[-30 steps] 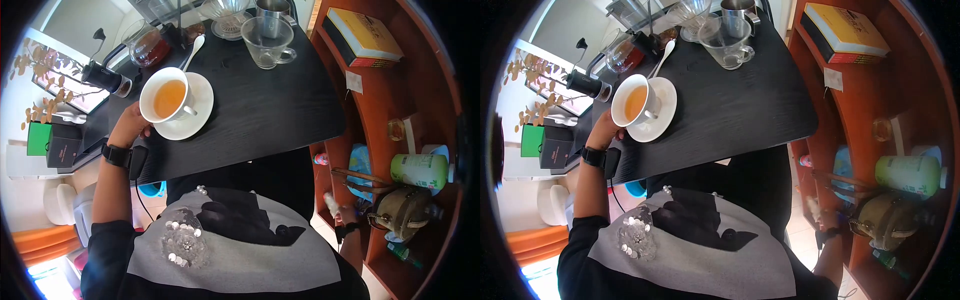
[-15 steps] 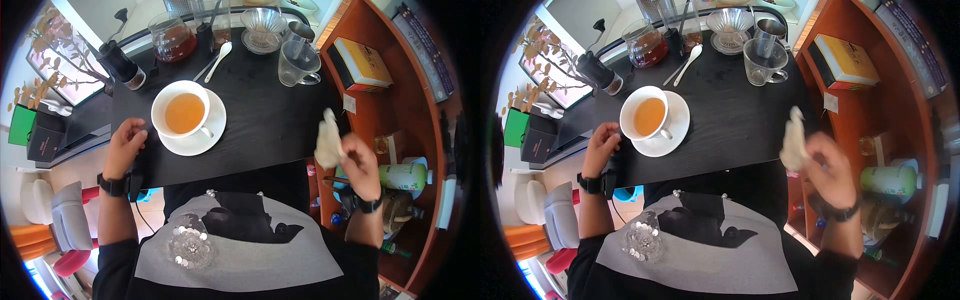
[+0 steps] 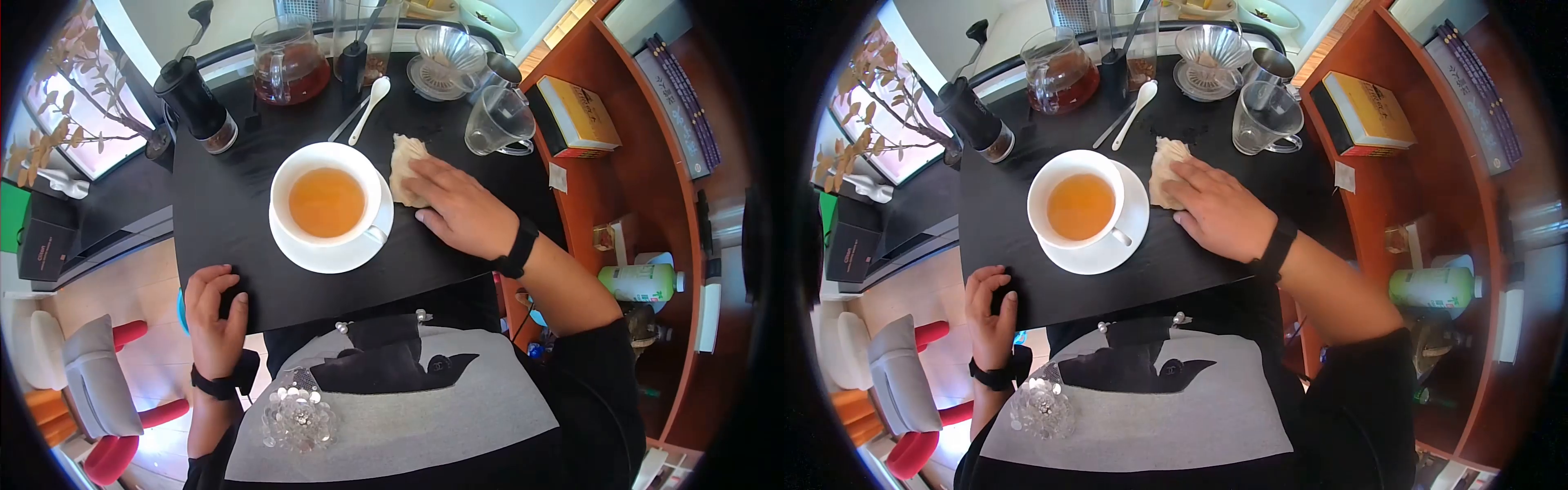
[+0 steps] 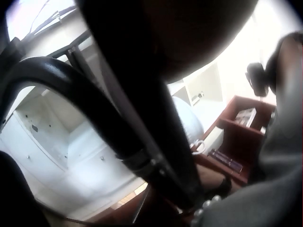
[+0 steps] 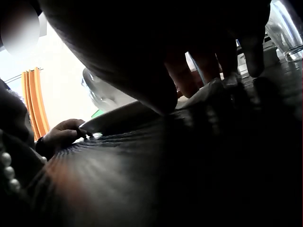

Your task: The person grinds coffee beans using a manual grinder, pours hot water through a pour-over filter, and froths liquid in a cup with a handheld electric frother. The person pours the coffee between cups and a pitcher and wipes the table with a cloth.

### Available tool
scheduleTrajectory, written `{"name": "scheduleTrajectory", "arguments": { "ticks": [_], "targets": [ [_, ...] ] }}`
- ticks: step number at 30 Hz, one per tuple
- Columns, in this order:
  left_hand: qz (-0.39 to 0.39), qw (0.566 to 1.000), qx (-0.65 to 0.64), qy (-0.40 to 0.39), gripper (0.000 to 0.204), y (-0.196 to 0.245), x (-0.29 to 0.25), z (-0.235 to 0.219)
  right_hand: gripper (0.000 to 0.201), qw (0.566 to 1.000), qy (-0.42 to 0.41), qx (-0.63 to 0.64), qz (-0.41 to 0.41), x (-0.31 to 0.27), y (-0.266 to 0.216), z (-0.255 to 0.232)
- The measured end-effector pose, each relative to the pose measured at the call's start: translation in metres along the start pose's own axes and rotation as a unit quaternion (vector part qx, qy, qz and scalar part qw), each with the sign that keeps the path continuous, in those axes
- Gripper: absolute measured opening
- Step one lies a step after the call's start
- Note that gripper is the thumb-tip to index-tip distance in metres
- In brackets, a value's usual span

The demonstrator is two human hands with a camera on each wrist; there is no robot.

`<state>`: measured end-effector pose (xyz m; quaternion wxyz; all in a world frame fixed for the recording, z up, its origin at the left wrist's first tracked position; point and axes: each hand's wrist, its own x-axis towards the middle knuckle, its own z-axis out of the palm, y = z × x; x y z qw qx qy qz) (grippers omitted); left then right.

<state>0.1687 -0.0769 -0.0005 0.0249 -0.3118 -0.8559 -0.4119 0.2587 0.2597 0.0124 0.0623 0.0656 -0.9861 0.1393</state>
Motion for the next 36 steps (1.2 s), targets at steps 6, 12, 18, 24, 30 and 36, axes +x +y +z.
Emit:
{"name": "scheduleTrajectory", "arguments": {
  "ticks": [6,12,18,24,30,36],
  "targets": [
    [0.038,0.996,0.076,0.013,0.019,-0.002,0.0,0.0,0.034,0.995,0.0,-0.09,-0.049,0.04,0.014,0.004],
    [0.039,0.996,0.073,0.023,0.019,-0.003,0.0,0.002,0.036,0.991,-0.022,-0.127,-0.031,0.074,0.033,0.013],
    [0.032,0.996,0.078,-0.007,0.017,-0.003,-0.001,-0.002,0.04,0.992,-0.03,-0.121,0.029,0.069,0.039,0.015],
    [0.035,0.997,0.072,-0.007,0.017,-0.003,-0.001,-0.001,0.04,0.986,-0.041,-0.151,0.058,0.043,0.035,0.005],
    [0.049,0.997,0.065,-0.011,0.017,-0.005,0.0,-0.003,0.045,0.989,-0.051,-0.122,0.072,0.002,0.014,-0.007],
    [0.042,0.998,0.056,-0.001,0.018,-0.003,0.001,-0.001,0.05,0.988,-0.08,-0.089,0.094,0.0,0.003,-0.011]
  ]
}}
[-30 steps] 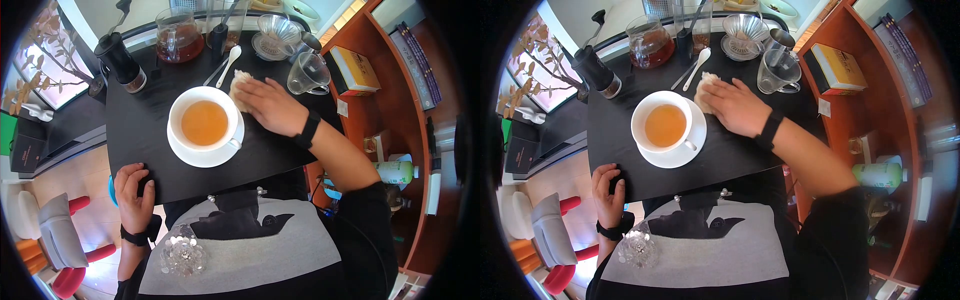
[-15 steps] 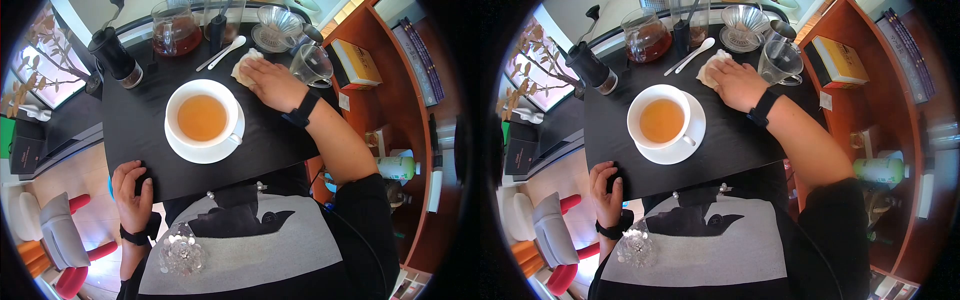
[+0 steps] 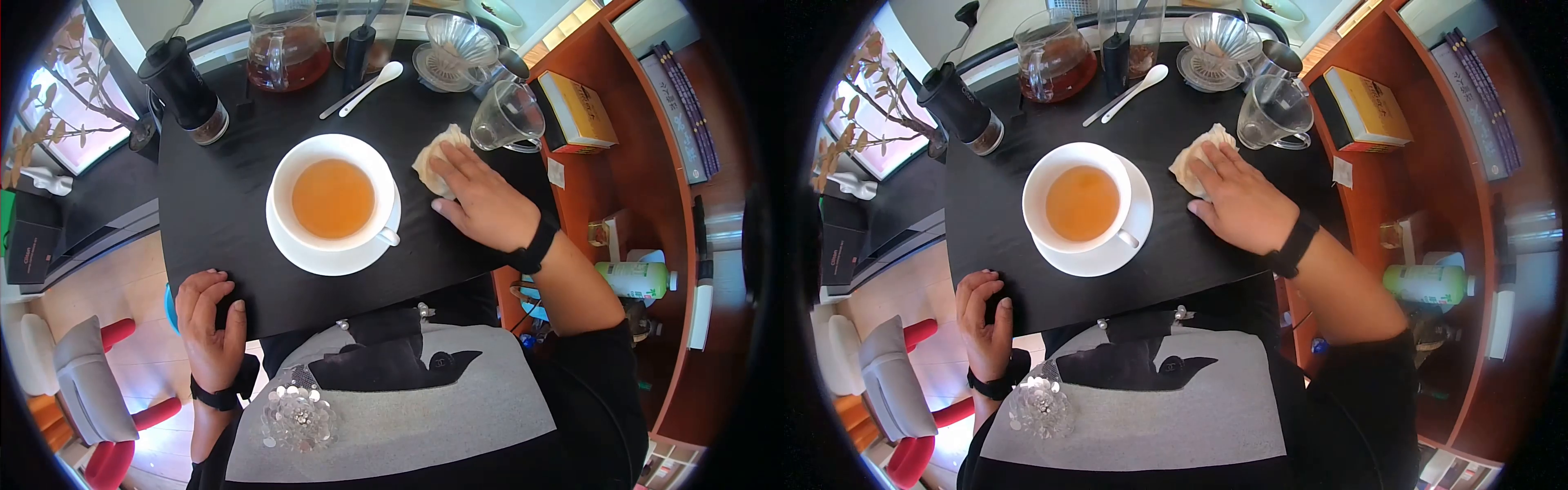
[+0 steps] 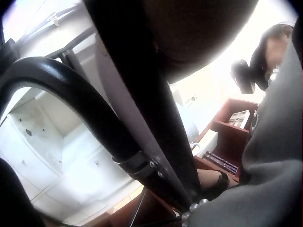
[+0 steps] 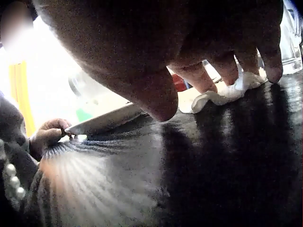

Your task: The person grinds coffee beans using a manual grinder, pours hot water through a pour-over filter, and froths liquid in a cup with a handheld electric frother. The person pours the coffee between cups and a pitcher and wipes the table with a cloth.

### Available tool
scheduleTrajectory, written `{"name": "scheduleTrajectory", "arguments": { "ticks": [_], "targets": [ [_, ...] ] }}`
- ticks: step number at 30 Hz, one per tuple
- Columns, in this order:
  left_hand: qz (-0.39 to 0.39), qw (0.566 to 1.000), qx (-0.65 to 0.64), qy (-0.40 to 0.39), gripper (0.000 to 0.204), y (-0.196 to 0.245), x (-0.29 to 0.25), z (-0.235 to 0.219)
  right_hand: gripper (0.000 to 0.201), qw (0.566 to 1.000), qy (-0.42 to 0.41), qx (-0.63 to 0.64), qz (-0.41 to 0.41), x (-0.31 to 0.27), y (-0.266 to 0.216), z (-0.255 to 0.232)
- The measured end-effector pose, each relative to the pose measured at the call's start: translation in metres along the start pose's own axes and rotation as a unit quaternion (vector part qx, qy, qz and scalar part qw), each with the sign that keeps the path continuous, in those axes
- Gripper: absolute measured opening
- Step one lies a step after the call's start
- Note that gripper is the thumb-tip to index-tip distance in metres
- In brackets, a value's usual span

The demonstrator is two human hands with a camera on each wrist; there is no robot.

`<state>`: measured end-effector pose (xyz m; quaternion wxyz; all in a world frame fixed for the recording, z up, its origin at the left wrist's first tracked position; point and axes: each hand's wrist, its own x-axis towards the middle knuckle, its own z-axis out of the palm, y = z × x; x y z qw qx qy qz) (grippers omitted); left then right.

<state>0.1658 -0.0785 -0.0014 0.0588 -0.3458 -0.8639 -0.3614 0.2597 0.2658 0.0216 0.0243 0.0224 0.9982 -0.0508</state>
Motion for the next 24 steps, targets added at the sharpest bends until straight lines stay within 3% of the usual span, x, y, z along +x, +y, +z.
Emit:
{"name": "scheduleTrajectory", "arguments": {
  "ticks": [11,19,24],
  "targets": [
    [0.011,1.0,0.009,0.013,0.017,-0.001,-0.002,0.001,0.053,0.999,0.033,0.015,-0.028,0.094,0.011,0.016],
    [0.015,0.999,0.015,0.031,0.018,0.0,-0.001,0.004,0.05,0.999,-0.002,-0.011,-0.05,0.094,0.003,0.009],
    [0.006,1.0,0.01,0.018,0.017,-0.001,-0.002,0.002,0.05,0.999,0.013,-0.032,0.013,0.093,0.016,0.012]
  ]
}}
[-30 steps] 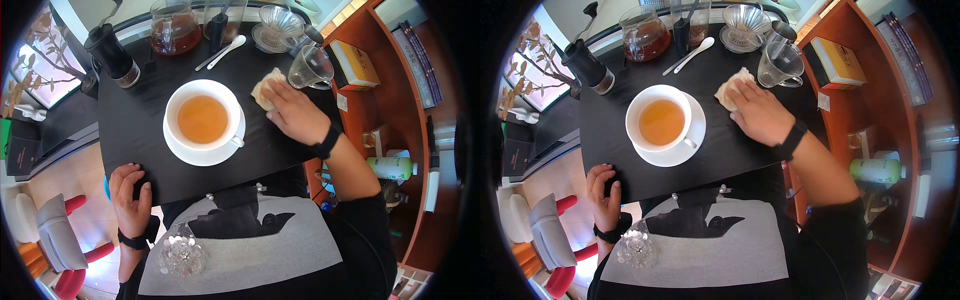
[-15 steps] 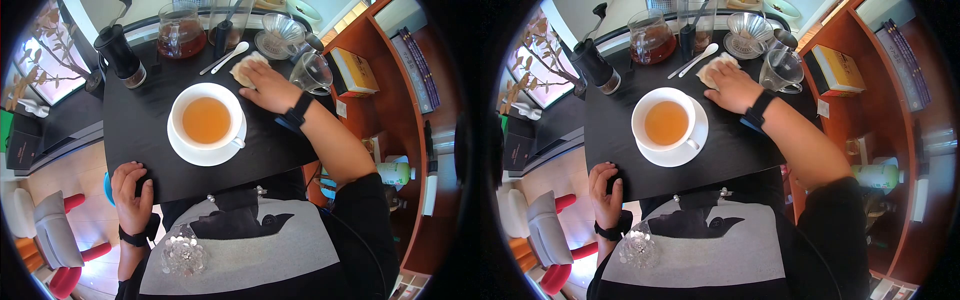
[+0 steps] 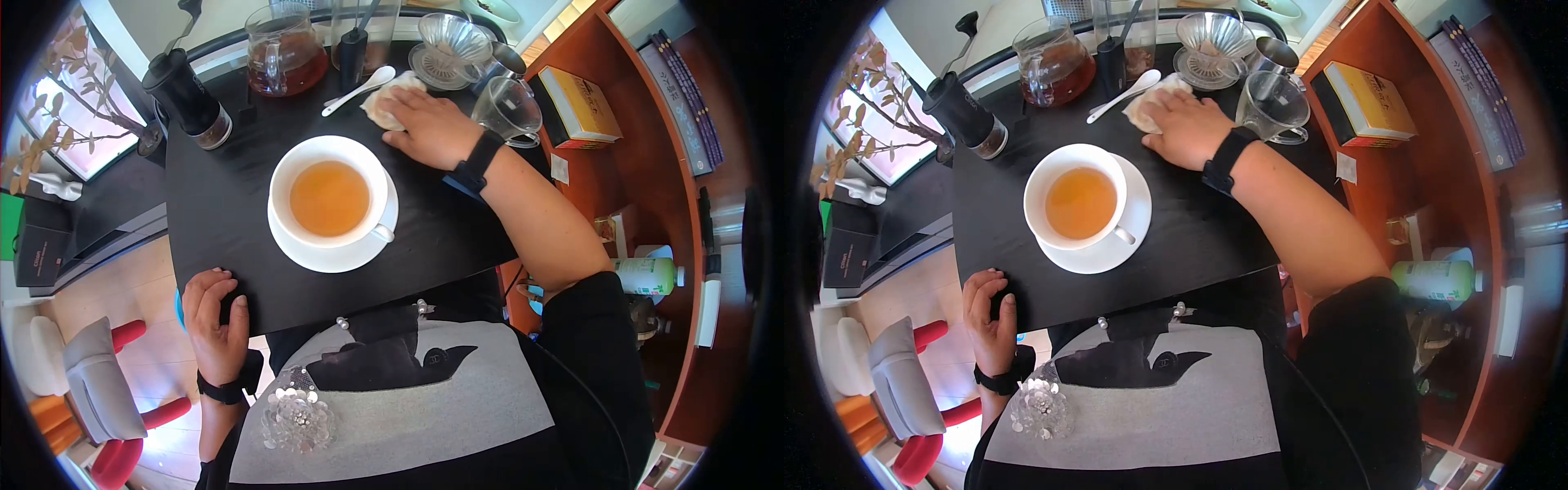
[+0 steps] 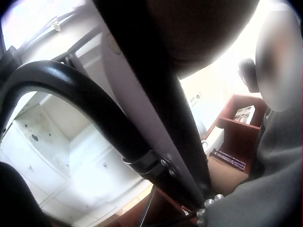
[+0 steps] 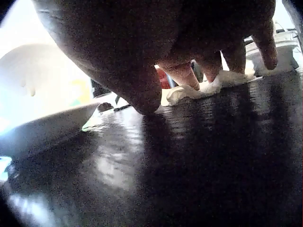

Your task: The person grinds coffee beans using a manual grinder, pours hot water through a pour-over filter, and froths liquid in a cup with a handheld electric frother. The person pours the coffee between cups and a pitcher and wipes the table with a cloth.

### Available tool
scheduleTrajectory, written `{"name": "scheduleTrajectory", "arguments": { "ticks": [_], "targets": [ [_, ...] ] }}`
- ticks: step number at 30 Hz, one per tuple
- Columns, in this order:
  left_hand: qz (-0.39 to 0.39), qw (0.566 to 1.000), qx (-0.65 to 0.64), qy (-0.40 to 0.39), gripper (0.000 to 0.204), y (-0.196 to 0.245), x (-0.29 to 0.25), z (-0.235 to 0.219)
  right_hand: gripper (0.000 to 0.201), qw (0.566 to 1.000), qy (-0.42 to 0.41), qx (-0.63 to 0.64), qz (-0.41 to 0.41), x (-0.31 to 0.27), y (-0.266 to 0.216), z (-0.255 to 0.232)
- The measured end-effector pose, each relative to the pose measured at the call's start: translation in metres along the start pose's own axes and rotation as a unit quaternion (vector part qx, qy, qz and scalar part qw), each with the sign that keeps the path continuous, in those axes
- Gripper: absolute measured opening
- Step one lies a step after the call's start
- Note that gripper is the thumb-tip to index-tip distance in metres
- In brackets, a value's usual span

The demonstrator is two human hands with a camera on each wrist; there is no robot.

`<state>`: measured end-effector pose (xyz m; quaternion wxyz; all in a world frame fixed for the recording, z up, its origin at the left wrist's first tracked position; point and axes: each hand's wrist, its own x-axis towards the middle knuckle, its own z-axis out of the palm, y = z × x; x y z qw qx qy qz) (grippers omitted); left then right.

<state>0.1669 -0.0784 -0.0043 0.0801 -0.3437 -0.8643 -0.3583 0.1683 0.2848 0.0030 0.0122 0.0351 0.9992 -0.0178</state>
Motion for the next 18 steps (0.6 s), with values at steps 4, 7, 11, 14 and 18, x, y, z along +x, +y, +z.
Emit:
{"name": "scheduleTrajectory", "arguments": {
  "ticks": [4,7,11,14,18],
  "targets": [
    [0.003,1.0,-0.006,-0.011,0.016,-0.001,0.0,-0.001,0.048,0.999,0.009,-0.02,0.023,-0.014,0.0,-0.001],
    [0.004,1.0,-0.003,-0.013,0.015,-0.001,0.0,-0.001,0.049,0.999,0.028,-0.014,0.032,-0.027,-0.005,0.0],
    [-0.002,1.0,-0.013,0.007,0.017,0.001,0.001,0.001,0.048,0.999,0.03,-0.028,0.035,-0.045,-0.012,-0.003],
    [-0.001,1.0,-0.006,0.007,0.017,0.001,0.001,0.001,0.043,0.997,0.059,-0.04,0.021,-0.062,-0.016,-0.002],
    [0.004,1.0,-0.009,0.003,0.017,-0.001,0.0,0.001,0.039,0.993,0.104,-0.049,-0.003,-0.089,-0.023,-0.004]
  ]
}}
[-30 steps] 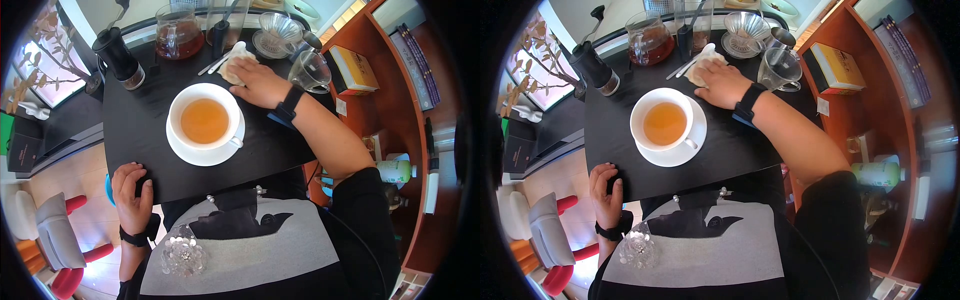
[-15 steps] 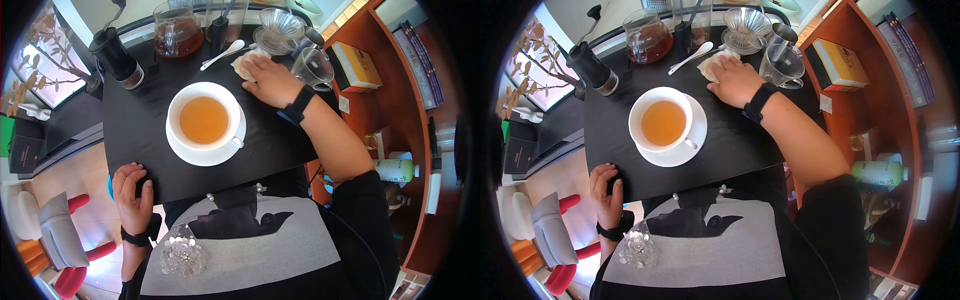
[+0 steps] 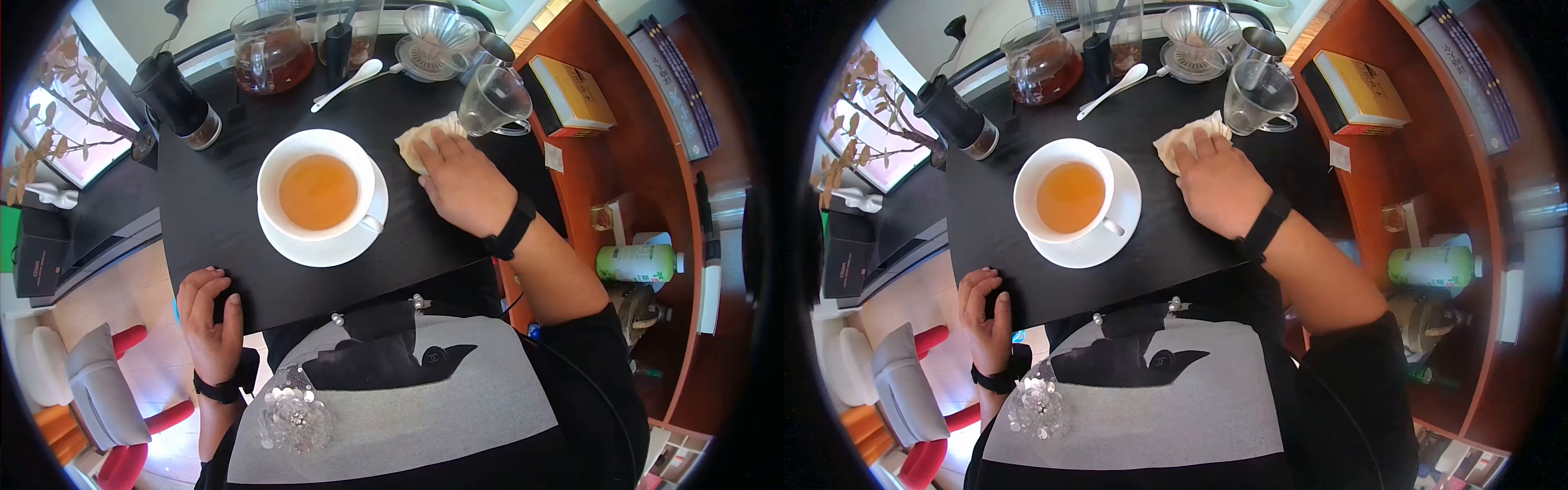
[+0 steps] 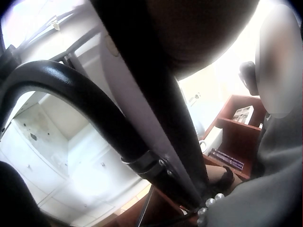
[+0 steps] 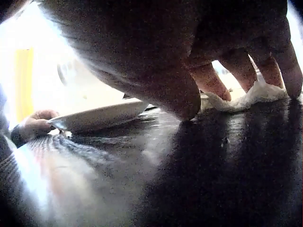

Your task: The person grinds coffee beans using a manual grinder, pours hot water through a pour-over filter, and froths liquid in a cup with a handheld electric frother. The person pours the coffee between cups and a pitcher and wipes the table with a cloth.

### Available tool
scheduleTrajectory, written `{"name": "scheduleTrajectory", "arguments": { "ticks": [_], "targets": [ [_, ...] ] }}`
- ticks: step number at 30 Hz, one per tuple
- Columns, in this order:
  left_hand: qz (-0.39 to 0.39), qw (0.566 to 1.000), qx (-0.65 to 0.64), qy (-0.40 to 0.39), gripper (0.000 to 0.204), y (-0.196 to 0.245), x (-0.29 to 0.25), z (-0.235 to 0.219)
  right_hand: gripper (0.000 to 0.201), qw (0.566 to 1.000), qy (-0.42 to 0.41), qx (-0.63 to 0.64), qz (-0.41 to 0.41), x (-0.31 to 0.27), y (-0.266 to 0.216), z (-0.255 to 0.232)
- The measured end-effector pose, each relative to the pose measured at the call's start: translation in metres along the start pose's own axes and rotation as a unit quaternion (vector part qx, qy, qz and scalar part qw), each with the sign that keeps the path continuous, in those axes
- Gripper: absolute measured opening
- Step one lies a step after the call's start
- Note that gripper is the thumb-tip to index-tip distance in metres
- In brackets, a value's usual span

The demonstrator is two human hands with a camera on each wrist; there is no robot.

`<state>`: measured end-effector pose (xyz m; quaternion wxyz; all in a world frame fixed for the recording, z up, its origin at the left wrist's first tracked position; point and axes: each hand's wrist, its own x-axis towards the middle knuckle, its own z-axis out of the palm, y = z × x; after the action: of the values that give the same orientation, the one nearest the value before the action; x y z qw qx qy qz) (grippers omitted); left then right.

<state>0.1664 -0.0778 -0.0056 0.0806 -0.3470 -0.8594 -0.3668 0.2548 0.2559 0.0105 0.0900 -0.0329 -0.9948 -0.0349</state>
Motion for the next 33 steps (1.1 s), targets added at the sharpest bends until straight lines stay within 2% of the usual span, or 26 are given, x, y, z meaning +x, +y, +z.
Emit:
{"name": "scheduleTrajectory", "arguments": {
  "ticks": [7,8,9,10,12,13,14,15,16,17,19,22,23,24,25,26,27,29,30,31,33],
  "targets": [
    [-0.009,1.0,0.006,-0.018,0.016,0.003,0.0,0.0,0.039,0.999,-0.009,0.039,0.021,-0.04,-0.004,-0.018],
    [0.009,1.0,-0.002,-0.027,0.016,0.005,0.0,0.0,0.037,0.998,0.006,0.053,0.014,-0.046,-0.003,-0.015],
    [-0.008,0.999,-0.014,-0.027,0.016,0.005,0.0,0.0,0.036,0.998,0.021,0.064,0.01,-0.053,-0.002,-0.012],
    [-0.024,0.999,-0.029,-0.031,0.017,0.005,0.0,0.0,0.033,0.994,0.073,0.083,0.0,-0.06,0.0,-0.007],
    [-0.012,0.998,-0.017,-0.061,0.019,-0.005,0.001,-0.002,0.03,0.991,0.069,0.113,0.023,-0.076,0.0,-0.01],
    [-0.025,0.995,-0.05,-0.077,0.02,-0.011,0.003,-0.002,0.03,0.991,0.07,0.105,0.047,-0.086,0.003,-0.013],
    [-0.02,0.993,-0.045,-0.108,0.019,-0.012,0.008,-0.007,0.027,0.988,0.062,0.135,0.033,-0.095,0.005,-0.015],
    [-0.048,0.989,-0.053,-0.126,0.02,-0.01,0.013,-0.01,0.024,0.984,0.057,0.166,0.017,-0.105,0.008,-0.016],
    [-0.078,0.985,-0.06,-0.144,0.02,-0.007,0.019,-0.011,0.024,0.984,0.059,0.164,0.036,-0.118,0.011,-0.018],
    [-0.065,0.983,-0.062,-0.159,0.02,-0.006,0.024,-0.01,0.022,0.974,0.096,0.2,0.049,-0.132,0.015,-0.022],
    [-0.11,0.968,-0.147,-0.173,0.024,-0.006,0.036,-0.006,0.018,0.947,0.175,0.258,0.072,-0.164,0.024,-0.025],
    [-0.131,0.951,-0.163,-0.228,0.027,0.012,0.053,-0.002,0.015,0.91,0.171,0.329,0.186,-0.222,0.045,-0.019],
    [-0.115,0.959,-0.162,-0.202,0.026,0.012,0.053,0.005,0.015,0.897,0.149,0.345,0.234,-0.245,0.053,-0.007],
    [-0.111,0.957,-0.159,-0.217,0.026,0.011,0.056,0.008,0.015,0.882,0.126,0.359,0.279,-0.267,0.06,0.004],
    [-0.113,0.948,-0.167,-0.248,0.026,0.009,0.06,0.009,0.017,0.804,0.029,0.433,0.405,-0.286,0.063,0.008],
    [-0.115,0.938,-0.175,-0.276,0.026,0.008,0.064,0.01,0.019,0.769,-0.035,0.436,0.466,-0.305,0.066,0.017],
    [-0.143,0.934,-0.148,-0.292,0.026,0.007,0.067,0.009,0.02,0.773,-0.054,0.389,0.498,-0.342,0.072,0.057],
    [-0.164,0.931,-0.136,-0.296,0.027,0.006,0.071,0.01,0.021,0.582,-0.062,0.57,0.576,-0.423,0.08,0.136],
    [-0.185,0.93,-0.13,-0.291,0.028,0.006,0.071,0.011,0.025,0.561,-0.323,0.397,0.65,-0.397,0.08,0.085],
    [-0.187,0.93,-0.127,-0.289,0.028,0.007,0.069,0.012,0.025,0.563,-0.325,0.4,0.647,-0.424,0.081,0.102],
    [-0.232,0.908,-0.241,-0.252,0.031,0.012,0.065,0.013,0.039,0.744,-0.231,0.202,0.594,-0.506,0.084,0.149]
  ]
}}
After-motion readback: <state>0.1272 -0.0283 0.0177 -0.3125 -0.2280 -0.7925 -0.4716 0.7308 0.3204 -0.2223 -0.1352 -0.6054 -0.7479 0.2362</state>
